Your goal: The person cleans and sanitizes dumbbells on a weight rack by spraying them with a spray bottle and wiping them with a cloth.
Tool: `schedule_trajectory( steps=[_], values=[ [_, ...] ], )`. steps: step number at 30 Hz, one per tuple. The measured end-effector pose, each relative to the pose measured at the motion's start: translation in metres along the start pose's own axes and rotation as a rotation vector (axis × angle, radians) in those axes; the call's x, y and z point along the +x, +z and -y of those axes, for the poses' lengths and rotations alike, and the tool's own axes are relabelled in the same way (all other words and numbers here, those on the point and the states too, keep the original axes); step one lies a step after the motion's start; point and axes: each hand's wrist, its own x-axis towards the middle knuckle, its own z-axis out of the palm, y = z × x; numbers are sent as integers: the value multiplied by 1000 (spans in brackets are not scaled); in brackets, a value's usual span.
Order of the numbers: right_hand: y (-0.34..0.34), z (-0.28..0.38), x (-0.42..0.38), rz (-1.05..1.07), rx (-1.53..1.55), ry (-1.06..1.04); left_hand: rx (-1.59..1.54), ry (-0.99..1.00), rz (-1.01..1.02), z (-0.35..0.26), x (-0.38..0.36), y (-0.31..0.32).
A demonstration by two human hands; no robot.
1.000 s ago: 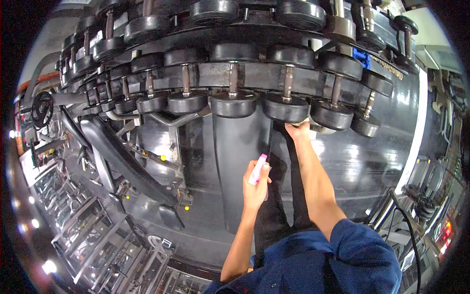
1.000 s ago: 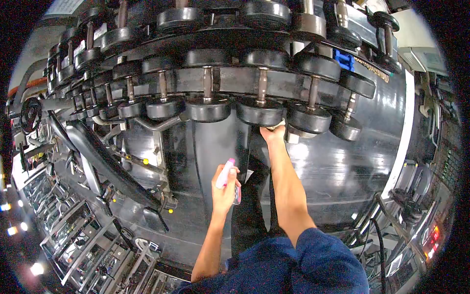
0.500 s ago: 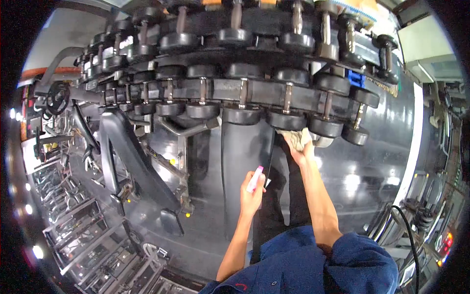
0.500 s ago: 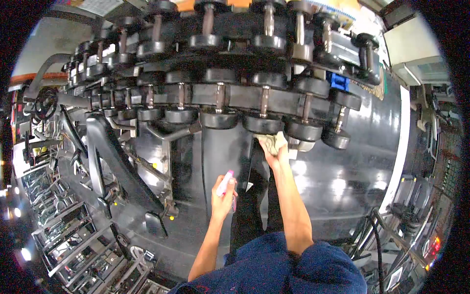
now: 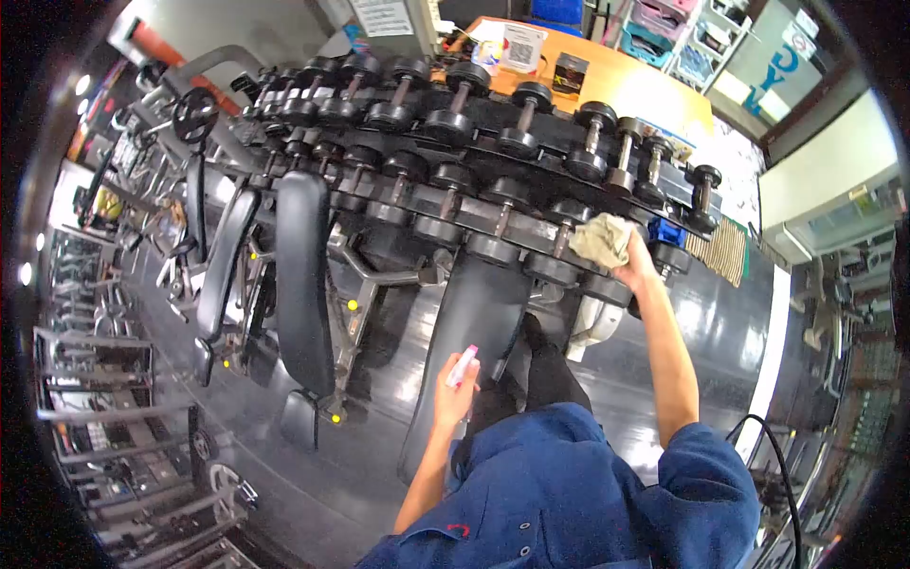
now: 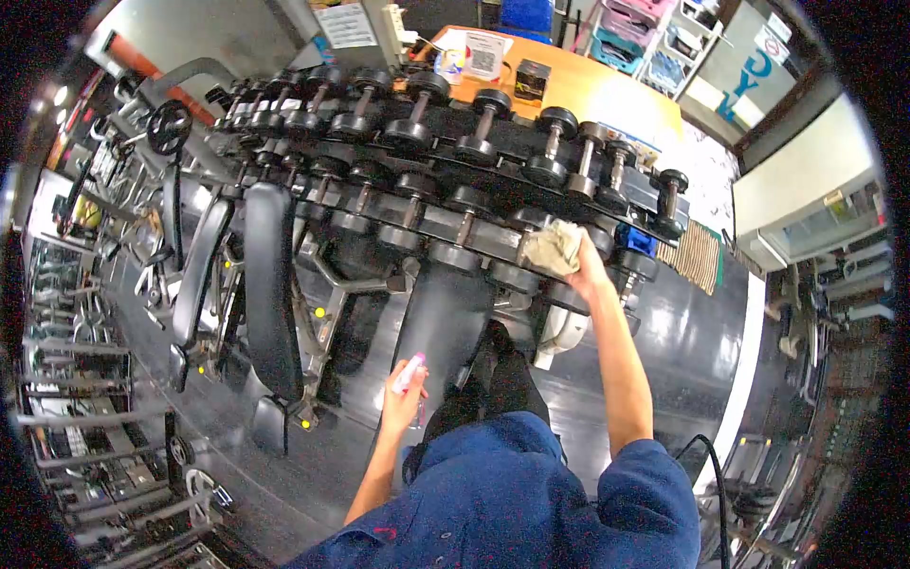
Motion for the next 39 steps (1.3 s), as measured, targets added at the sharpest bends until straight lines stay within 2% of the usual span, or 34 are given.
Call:
schedule_trajectory(
  steps=[1, 3, 4, 7, 8, 13, 14, 15, 17, 20, 23, 25, 28, 32, 39],
  values=[
    [16, 14, -5, 51, -54, -49, 33, 2, -21, 1, -9, -10],
    [54, 34, -23, 22, -148, -9, 101, 0, -60, 4, -23, -29],
    [79, 41, -39, -9, -217, -2, 64, 14, -86, 11, -27, -37],
    [114, 39, -67, 79, -230, 78, 13, 26, -164, 18, -39, -52],
    [120, 34, -73, 131, -256, 100, 18, 32, -177, 23, -42, -58],
    [104, -31, -111, 107, -352, 235, 5, 51, -292, 14, -43, -57],
    [100, -46, -119, 24, -360, 311, 14, 64, -313, 16, -40, -56],
    [90, -64, -123, 78, -295, 360, -1, 61, -325, 13, -37, -53],
    [88, -85, -134, 15, -309, 450, -28, 51, -351, 2, -27, -46],
    [91, -101, -139, 32, -106, 510, -20, 31, -346, -13, -5, -37],
    [131, -78, -142, 54, 157, 554, 12, 29, -318, -32, 25, -27],
    [131, -71, -125, 141, 108, 472, 31, 37, -304, -48, 46, -18],
    [118, -66, -100, 127, 64, 431, 42, 26, -259, -68, 80, -3],
    [94, -39, -85, -14, 132, 503, 62, -9, -185, -89, 119, 16],
    [58, 0, -81, -65, 202, 368, 38, -17, -159, -107, 159, 38]
  ],
)
